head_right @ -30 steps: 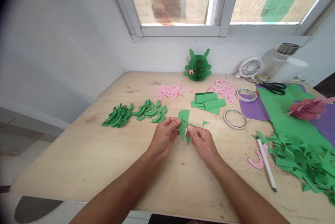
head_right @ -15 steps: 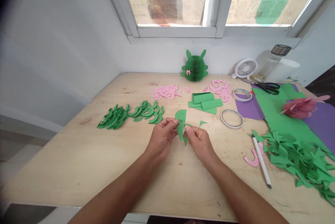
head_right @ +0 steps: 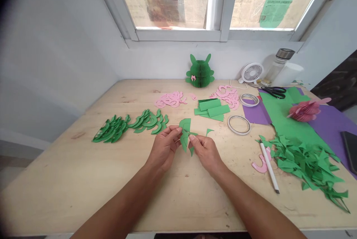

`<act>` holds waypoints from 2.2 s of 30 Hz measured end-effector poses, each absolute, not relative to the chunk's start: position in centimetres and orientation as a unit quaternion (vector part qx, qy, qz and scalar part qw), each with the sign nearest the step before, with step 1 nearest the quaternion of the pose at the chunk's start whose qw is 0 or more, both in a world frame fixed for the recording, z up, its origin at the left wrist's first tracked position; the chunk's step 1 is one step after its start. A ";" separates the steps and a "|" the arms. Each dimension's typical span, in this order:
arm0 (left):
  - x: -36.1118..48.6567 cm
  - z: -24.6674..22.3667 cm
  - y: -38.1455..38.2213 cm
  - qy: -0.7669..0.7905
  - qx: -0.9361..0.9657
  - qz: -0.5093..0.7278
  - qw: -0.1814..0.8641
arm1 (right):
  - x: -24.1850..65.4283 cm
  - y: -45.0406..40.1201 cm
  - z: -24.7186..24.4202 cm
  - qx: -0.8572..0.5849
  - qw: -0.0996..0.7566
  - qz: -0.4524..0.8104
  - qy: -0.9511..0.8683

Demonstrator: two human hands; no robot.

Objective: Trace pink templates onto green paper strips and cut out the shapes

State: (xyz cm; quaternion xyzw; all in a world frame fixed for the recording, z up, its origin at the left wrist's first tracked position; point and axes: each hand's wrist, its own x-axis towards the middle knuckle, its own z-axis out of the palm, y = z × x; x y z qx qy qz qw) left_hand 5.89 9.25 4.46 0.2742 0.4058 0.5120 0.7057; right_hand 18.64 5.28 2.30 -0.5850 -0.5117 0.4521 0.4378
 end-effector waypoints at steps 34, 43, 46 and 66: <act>5.9 4.6 9.2 0.410 0.301 0.520 0.687 | 18.4 5.2 2.6 -0.598 0.433 0.485 -0.469; 6.0 4.7 8.9 0.407 0.295 0.526 0.686 | 18.5 5.2 2.5 -0.601 0.440 0.470 -0.474; 6.0 4.7 8.9 0.406 0.291 0.528 0.687 | 18.5 5.2 2.5 -0.598 0.443 0.471 -0.473; 6.0 4.7 8.8 0.398 0.275 0.527 0.699 | 18.5 5.1 2.3 -0.602 0.444 0.460 -0.478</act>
